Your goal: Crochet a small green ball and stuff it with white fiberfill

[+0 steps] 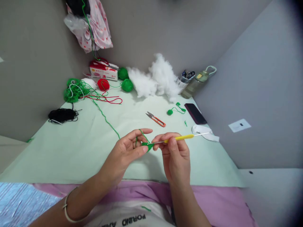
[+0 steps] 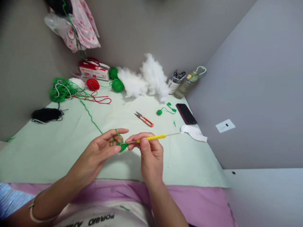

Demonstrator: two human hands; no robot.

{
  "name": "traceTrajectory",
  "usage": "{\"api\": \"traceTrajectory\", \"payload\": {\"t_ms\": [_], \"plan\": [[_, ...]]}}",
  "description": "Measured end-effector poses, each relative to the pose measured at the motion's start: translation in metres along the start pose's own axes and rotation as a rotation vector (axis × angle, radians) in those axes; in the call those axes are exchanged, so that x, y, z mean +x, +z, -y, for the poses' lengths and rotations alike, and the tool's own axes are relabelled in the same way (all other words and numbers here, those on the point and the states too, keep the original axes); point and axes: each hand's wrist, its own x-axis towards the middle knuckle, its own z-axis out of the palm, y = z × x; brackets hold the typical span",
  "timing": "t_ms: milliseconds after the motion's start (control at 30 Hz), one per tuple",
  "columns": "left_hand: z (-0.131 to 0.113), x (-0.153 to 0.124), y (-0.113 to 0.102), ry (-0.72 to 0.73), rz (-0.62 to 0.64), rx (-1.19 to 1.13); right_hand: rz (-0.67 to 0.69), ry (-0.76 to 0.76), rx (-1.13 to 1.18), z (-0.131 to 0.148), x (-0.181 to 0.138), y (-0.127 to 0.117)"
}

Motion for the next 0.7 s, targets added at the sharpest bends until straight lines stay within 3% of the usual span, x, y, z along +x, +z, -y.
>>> {"api": "traceTrajectory", "payload": {"t_ms": [233, 367, 467, 533, 600, 700], "plan": [[-0.001, -0.002, -0.002, 0.046, -0.039, 0.096, 0.005, -0.190, -0.242, 0.001, -0.012, -0.002], [0.004, -0.004, 0.000, 0.106, -0.114, 0.138, 0.147, -0.505, -0.598, -0.007, -0.017, -0.008], [0.004, -0.005, 0.004, 0.047, -0.077, -0.037, 0.179, -0.698, -0.847, -0.013, -0.019, -0.011], [0.001, -0.004, 0.005, -0.094, -0.007, -0.187, 0.133, -0.667, -0.819, -0.012, -0.018, -0.011], [-0.005, -0.003, 0.006, -0.201, 0.031, -0.279, 0.065, -0.528, -0.620, -0.007, -0.015, -0.009], [-0.009, -0.003, 0.006, -0.152, 0.020, -0.290, 0.021, -0.297, -0.259, 0.001, -0.008, -0.005]]}}
